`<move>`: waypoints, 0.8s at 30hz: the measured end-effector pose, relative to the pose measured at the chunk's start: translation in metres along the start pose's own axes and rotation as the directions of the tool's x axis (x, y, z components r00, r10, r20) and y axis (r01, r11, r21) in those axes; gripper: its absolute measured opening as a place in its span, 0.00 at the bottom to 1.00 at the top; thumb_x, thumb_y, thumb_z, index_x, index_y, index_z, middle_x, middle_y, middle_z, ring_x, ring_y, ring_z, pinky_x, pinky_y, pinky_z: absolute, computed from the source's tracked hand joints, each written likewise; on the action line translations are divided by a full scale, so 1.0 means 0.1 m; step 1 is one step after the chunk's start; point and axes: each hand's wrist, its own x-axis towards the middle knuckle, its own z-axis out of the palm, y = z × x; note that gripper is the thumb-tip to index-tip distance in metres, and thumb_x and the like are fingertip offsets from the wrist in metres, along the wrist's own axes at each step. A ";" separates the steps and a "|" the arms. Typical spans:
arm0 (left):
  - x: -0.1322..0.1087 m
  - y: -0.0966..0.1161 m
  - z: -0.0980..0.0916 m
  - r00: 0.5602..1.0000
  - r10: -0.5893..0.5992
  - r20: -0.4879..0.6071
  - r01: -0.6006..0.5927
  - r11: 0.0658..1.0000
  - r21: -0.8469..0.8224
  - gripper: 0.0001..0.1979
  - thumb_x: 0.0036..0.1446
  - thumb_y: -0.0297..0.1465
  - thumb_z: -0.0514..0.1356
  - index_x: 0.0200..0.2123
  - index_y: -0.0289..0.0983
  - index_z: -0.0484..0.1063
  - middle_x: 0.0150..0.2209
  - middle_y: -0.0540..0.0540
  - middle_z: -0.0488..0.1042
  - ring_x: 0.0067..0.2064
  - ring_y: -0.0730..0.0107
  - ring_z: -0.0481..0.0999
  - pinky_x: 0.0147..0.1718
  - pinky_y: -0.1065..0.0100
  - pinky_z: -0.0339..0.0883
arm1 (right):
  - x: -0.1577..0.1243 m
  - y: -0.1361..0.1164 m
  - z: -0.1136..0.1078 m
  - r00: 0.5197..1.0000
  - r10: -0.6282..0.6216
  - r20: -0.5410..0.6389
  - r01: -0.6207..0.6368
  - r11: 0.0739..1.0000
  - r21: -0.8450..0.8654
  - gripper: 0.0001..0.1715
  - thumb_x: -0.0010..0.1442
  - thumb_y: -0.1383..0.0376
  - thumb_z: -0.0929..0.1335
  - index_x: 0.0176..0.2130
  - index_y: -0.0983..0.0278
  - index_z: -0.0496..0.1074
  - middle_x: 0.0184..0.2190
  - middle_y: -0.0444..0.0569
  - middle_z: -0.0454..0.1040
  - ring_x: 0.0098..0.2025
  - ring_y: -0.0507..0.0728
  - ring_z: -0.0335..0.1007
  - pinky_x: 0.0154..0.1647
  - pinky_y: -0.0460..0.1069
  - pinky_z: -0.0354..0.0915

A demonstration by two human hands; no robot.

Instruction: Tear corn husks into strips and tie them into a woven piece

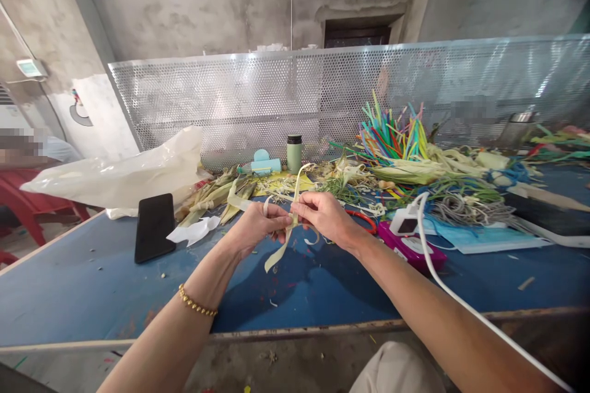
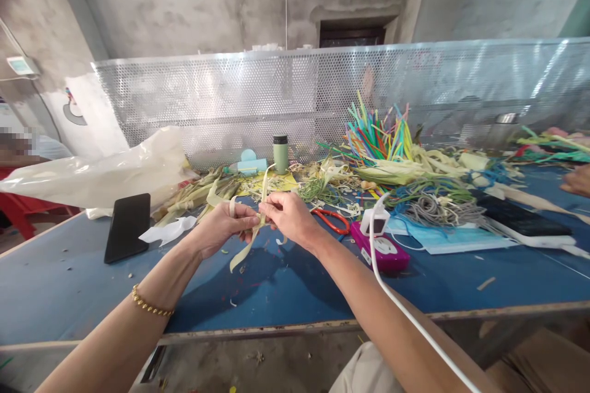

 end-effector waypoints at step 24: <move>0.07 -0.04 -0.03 0.954 -0.166 -0.248 0.050 0.908 -0.417 0.08 0.48 0.25 0.68 0.24 0.29 0.72 0.19 0.49 0.70 0.19 0.81 0.67 0.20 0.77 0.63 | -0.04 -0.08 0.16 0.999 0.004 -0.033 -0.014 0.956 -0.294 0.10 0.50 0.71 0.67 0.19 0.65 0.69 0.17 0.43 0.67 0.22 0.50 0.59 0.25 0.45 0.53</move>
